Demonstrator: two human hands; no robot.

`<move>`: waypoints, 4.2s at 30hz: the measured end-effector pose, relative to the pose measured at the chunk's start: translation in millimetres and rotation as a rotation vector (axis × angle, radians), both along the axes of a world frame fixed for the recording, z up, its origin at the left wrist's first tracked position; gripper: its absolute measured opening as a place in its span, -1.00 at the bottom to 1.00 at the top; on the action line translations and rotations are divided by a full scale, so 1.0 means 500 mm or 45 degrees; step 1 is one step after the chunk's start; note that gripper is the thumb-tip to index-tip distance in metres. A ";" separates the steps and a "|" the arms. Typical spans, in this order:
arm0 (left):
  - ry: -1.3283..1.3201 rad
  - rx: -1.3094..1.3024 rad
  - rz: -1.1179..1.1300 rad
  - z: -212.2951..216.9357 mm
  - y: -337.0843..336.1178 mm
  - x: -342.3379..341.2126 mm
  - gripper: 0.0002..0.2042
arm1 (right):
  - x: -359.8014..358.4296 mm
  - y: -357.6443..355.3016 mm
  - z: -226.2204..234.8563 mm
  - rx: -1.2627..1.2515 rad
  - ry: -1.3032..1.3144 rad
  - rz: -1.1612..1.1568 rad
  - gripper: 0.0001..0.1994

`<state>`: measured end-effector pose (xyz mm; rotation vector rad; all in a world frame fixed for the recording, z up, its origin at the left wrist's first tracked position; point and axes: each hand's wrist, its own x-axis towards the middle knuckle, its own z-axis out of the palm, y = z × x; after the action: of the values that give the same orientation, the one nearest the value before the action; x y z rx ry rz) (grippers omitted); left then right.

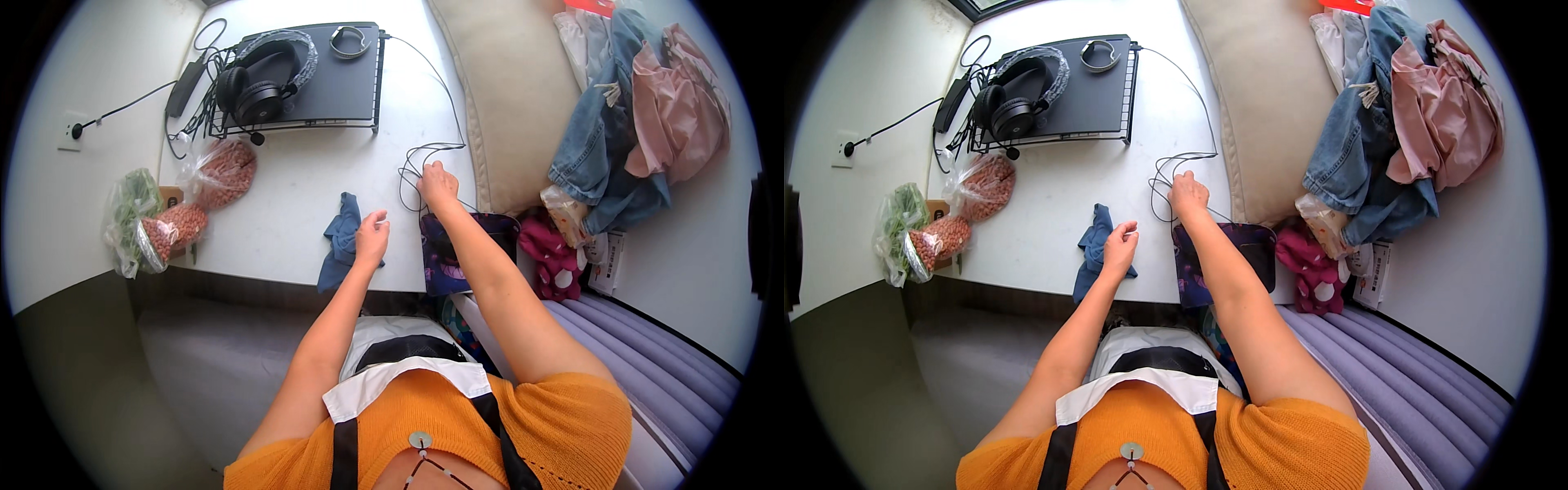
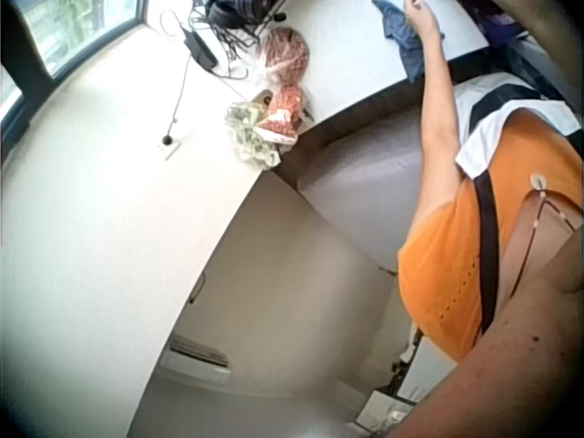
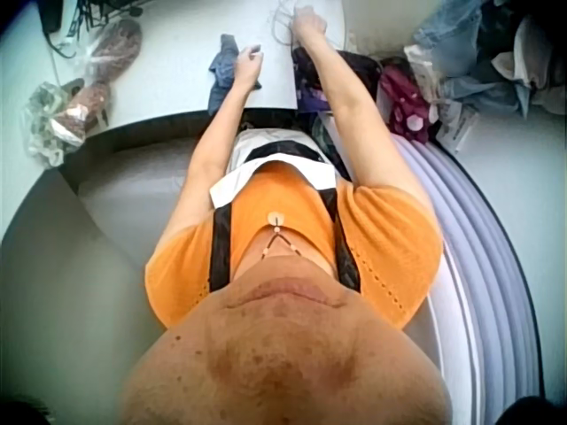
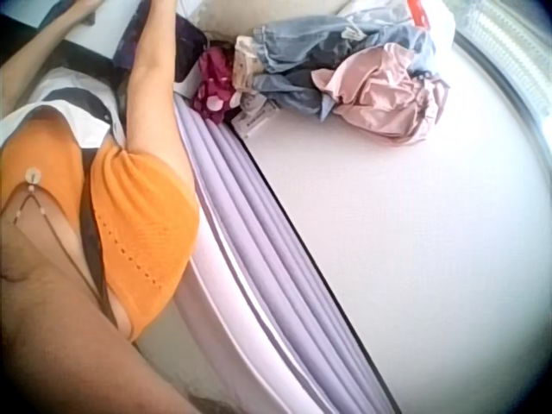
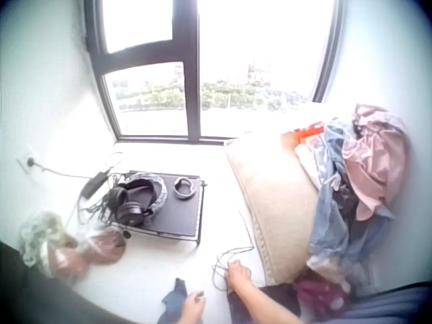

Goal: The person wipes a white desk surface near a window using a blue cloth, moves headphones, a phone, a power brick, and two bags of peanuts to reach different parts of the surface, and then rinses the cloth under a bathroom faucet.

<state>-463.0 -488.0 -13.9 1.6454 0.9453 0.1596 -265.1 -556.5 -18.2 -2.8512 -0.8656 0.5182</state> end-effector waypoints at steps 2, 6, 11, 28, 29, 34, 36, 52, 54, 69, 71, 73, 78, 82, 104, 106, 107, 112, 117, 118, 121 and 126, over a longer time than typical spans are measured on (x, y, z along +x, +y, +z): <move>-0.009 0.011 -0.027 0.005 -0.004 0.003 -0.70 | 0.002 -0.017 0.014 0.016 -0.007 0.003 -0.80; -0.034 0.004 -0.068 0.016 -0.011 0.011 -0.70 | 0.015 -0.076 0.091 0.225 0.011 -0.249 -0.83; -0.057 -0.013 -0.091 0.027 -0.027 0.026 -0.69 | 0.012 -0.224 0.257 0.415 0.102 -0.420 -0.82; -0.149 -0.071 -0.272 0.025 -0.124 0.075 -0.71 | 0.042 -0.488 0.258 0.090 -0.139 -0.619 -0.70; -0.140 -0.081 -0.265 0.024 -0.123 0.075 -0.71 | 0.041 -0.487 0.248 0.092 -0.199 -0.611 -0.66; -0.101 -0.024 -0.242 0.039 -0.104 0.066 -0.71 | 0.032 -0.481 0.230 0.172 -0.345 -0.560 -0.50; -0.088 0.014 -0.218 0.042 -0.094 0.058 -0.70 | 0.025 -0.477 0.237 0.202 -0.344 -0.550 -0.47; -0.031 0.042 -0.121 0.021 -0.047 -0.014 -0.70 | -0.032 -0.434 0.272 0.017 -0.220 -0.508 -0.34; -0.033 0.043 -0.109 0.020 -0.045 -0.017 -0.70 | -0.038 -0.431 0.289 0.043 -0.292 -0.495 -0.41; -0.031 0.082 0.588 -0.009 0.101 -0.150 -0.75 | -0.280 -0.050 0.169 0.450 0.377 0.266 -0.49; -0.054 0.080 0.673 -0.025 0.128 -0.183 -0.75 | -0.336 0.015 0.170 0.319 0.487 0.281 -0.25; -0.054 0.027 0.753 -0.027 0.142 -0.205 -0.74 | -0.373 0.062 0.150 0.267 0.533 0.361 -0.09; 0.005 -0.133 0.820 -0.023 0.156 -0.220 -0.74 | -0.391 0.099 0.069 0.289 0.447 0.494 -0.21; -0.036 -0.194 0.711 -0.038 0.161 -0.198 -0.76 | -0.343 0.098 0.050 0.616 0.297 0.409 -0.42; 0.053 -0.188 0.258 -0.016 0.184 -0.073 -0.77 | 0.043 0.084 0.021 0.241 -0.139 -0.096 -0.37; 0.051 -0.171 0.242 -0.037 0.176 -0.085 -0.78 | 0.011 0.062 0.010 0.285 -0.195 -0.123 -0.46; 0.046 -0.182 0.233 -0.041 0.171 -0.087 -0.78 | -0.008 0.056 0.012 0.263 -0.186 -0.154 -0.48; 0.010 -0.202 0.191 -0.044 0.159 -0.096 -0.78 | -0.089 0.048 0.022 0.086 -0.154 -0.225 -0.56; 0.019 -0.165 0.226 -0.032 0.171 -0.110 -0.79 | -0.163 0.053 0.029 -0.016 -0.035 -0.244 -0.55; 0.016 -0.161 0.228 -0.030 0.173 -0.114 -0.79 | -0.178 0.054 0.034 -0.002 -0.010 -0.260 -0.56; 0.007 -0.169 0.211 -0.027 0.174 -0.126 -0.79 | -0.217 0.054 0.046 -0.064 0.090 -0.290 -0.67; -0.005 -0.263 0.194 -0.002 0.173 -0.141 -0.77 | -0.194 0.033 0.087 0.081 0.565 -0.262 -0.55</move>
<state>-533.3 -401.5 -14.9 1.3837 1.0490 0.1625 -362.1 -540.1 25.5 -2.5689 -0.4947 1.0177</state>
